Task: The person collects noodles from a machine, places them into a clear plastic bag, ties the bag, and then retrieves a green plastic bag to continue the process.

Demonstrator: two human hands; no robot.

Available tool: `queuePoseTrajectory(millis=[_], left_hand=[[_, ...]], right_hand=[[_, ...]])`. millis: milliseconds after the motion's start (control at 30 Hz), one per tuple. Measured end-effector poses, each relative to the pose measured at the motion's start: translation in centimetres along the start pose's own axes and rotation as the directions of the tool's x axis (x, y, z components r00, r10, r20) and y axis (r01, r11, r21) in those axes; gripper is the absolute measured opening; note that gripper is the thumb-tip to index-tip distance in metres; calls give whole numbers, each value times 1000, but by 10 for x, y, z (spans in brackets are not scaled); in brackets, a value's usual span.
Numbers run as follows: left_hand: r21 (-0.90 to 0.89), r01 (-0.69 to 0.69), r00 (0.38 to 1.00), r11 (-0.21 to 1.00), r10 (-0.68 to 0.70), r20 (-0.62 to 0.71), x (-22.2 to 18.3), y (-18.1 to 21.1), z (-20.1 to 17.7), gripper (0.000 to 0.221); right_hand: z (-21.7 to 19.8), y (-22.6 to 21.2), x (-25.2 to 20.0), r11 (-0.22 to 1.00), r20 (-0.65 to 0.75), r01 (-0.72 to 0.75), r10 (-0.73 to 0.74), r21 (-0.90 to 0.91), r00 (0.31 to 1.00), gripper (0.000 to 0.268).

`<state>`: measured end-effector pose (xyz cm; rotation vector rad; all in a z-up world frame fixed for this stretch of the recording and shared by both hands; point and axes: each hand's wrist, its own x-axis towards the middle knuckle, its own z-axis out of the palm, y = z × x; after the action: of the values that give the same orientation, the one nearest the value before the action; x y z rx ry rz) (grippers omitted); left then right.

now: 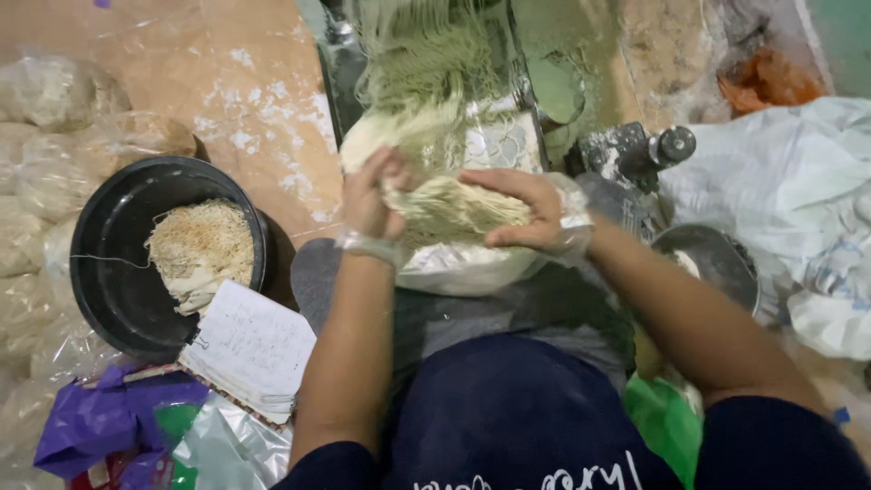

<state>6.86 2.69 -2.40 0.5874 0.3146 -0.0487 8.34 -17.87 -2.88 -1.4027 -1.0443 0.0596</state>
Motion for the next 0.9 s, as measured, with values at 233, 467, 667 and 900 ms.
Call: queuePoseTrajectory(millis=[233, 467, 667, 900], left_hand=[[934, -179, 900, 310, -331, 282, -43, -22, 48, 89], [925, -226, 850, 304, -403, 340, -24, 34, -93, 52], [813, -518, 849, -265, -273, 452, 36, 14, -153, 51], [770, 90, 912, 631, -363, 191, -8, -7, -6, 52]], right_hand=[[18, -37, 54, 276, -17, -95, 377, 957, 926, 85], [-30, 58, 14, 177, -378, 441, 823, 880, 424, 39], [-14, 82, 5, 193, -273, 247, 896, 950, 350, 28], [32, 7, 62, 613, -349, -369, 742, 699, 572, 13]])
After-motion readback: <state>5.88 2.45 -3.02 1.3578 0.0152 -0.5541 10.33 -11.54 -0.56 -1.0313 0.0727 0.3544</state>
